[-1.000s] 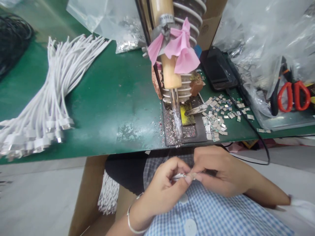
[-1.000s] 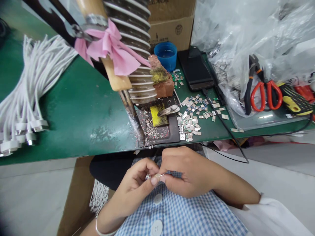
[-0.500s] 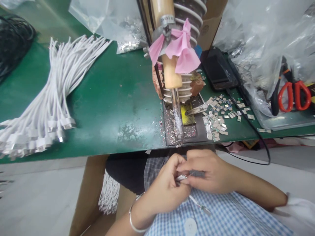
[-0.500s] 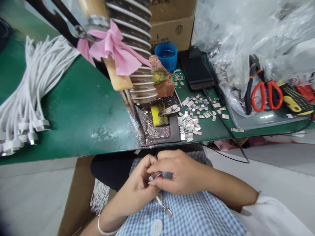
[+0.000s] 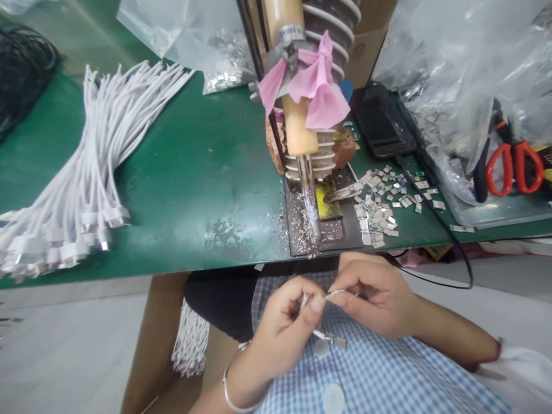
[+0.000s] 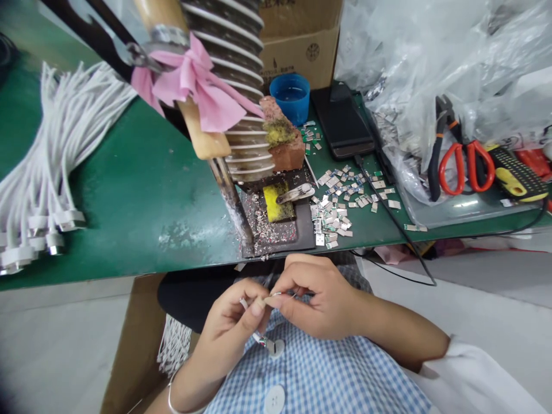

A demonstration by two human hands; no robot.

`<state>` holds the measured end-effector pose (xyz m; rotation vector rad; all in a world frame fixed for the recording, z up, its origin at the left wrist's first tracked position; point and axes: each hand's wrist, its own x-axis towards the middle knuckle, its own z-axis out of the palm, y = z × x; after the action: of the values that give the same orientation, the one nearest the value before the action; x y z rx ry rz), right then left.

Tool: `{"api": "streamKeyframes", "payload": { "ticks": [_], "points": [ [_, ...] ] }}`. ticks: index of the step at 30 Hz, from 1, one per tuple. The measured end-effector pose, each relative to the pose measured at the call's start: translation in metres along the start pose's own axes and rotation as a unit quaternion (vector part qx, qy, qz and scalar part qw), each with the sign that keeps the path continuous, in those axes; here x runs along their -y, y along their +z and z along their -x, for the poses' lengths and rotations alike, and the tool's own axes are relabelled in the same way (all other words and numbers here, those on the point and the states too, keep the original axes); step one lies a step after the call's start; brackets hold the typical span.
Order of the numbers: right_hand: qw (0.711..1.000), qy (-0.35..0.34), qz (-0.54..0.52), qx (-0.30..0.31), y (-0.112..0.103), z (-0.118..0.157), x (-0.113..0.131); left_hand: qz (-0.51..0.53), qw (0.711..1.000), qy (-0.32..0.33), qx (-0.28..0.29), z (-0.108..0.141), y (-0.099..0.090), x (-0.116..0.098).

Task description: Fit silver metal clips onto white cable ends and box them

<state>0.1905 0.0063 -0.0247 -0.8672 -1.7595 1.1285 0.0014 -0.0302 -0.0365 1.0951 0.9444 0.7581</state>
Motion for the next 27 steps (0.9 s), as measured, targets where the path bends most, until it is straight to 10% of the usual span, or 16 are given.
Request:
{"api": "streamKeyframes", "payload": {
  "ticks": [27],
  "points": [
    [1.000, 0.000, 0.015, 0.002, -0.0043, -0.0048, 0.0039, -0.057, 0.998, 0.025, -0.028, 0.0005, 0.0011, -0.0088]
  ]
}}
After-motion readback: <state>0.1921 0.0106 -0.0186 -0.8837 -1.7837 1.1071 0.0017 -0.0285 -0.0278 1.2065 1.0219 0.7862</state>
